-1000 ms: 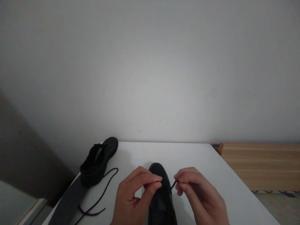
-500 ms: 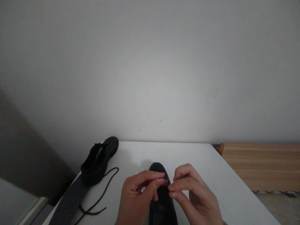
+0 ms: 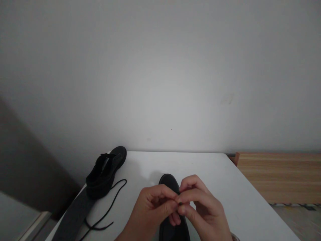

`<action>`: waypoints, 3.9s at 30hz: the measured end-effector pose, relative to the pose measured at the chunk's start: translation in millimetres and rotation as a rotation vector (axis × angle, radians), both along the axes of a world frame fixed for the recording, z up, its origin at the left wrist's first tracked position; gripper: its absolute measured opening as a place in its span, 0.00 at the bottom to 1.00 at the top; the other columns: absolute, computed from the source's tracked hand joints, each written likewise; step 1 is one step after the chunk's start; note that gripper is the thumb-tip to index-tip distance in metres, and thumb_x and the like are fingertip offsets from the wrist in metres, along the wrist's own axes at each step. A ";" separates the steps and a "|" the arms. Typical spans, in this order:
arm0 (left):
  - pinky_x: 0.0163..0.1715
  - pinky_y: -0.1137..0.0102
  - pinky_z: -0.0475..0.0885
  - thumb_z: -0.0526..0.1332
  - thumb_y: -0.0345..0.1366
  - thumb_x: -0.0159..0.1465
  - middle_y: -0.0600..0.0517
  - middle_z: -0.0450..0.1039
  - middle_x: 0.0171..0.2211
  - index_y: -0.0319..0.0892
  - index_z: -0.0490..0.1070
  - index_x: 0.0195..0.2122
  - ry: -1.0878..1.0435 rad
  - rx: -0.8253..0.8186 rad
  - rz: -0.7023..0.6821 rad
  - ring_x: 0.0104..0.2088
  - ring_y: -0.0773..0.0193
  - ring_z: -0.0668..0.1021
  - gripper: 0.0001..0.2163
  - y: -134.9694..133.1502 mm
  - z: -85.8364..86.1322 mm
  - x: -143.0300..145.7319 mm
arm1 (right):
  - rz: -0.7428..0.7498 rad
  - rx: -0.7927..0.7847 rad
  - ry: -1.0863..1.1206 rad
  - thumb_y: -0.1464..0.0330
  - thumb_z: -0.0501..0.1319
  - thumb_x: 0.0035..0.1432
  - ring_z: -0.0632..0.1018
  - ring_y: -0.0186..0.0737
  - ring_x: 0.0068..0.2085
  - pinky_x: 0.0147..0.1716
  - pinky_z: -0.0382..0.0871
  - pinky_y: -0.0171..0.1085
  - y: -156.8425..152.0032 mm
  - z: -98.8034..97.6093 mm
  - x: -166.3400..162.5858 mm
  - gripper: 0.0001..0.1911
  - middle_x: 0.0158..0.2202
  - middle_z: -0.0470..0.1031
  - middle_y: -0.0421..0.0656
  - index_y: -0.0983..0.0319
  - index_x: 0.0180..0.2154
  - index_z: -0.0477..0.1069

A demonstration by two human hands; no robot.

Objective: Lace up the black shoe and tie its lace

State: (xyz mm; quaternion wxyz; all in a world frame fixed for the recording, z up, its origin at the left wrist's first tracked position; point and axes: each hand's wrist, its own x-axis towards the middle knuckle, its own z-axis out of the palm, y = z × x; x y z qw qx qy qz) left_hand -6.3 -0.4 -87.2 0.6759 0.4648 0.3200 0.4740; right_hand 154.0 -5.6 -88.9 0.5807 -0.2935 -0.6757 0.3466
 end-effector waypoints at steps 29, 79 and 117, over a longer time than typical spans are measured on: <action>0.26 0.74 0.69 0.72 0.39 0.58 0.51 0.75 0.25 0.40 0.82 0.29 0.076 0.123 0.366 0.25 0.68 0.72 0.07 9.4 -46.4 -54.0 | 0.043 -0.545 0.467 0.55 0.65 0.61 0.64 0.31 0.24 0.27 0.61 0.34 11.1 -49.0 14.1 0.15 0.22 0.64 0.35 0.60 0.32 0.72; 0.40 0.63 0.62 0.58 0.30 0.70 0.52 0.75 0.35 0.43 0.72 0.33 1.195 1.195 0.354 0.38 0.58 0.73 0.08 -5.2 -81.2 -36.7 | -0.085 0.075 -0.871 0.80 0.58 0.61 0.76 0.43 0.40 0.40 0.72 0.40 -2.9 -69.5 43.9 0.11 0.37 0.74 0.43 0.58 0.37 0.72; 0.32 0.71 0.71 0.58 0.28 0.67 0.52 0.73 0.30 0.43 0.75 0.31 0.840 0.691 0.297 0.32 0.64 0.76 0.09 -10.0 -34.7 -20.7 | -0.170 -0.021 -0.603 0.73 0.58 0.65 0.78 0.40 0.35 0.34 0.73 0.34 -5.4 -28.5 7.8 0.08 0.35 0.76 0.44 0.59 0.33 0.75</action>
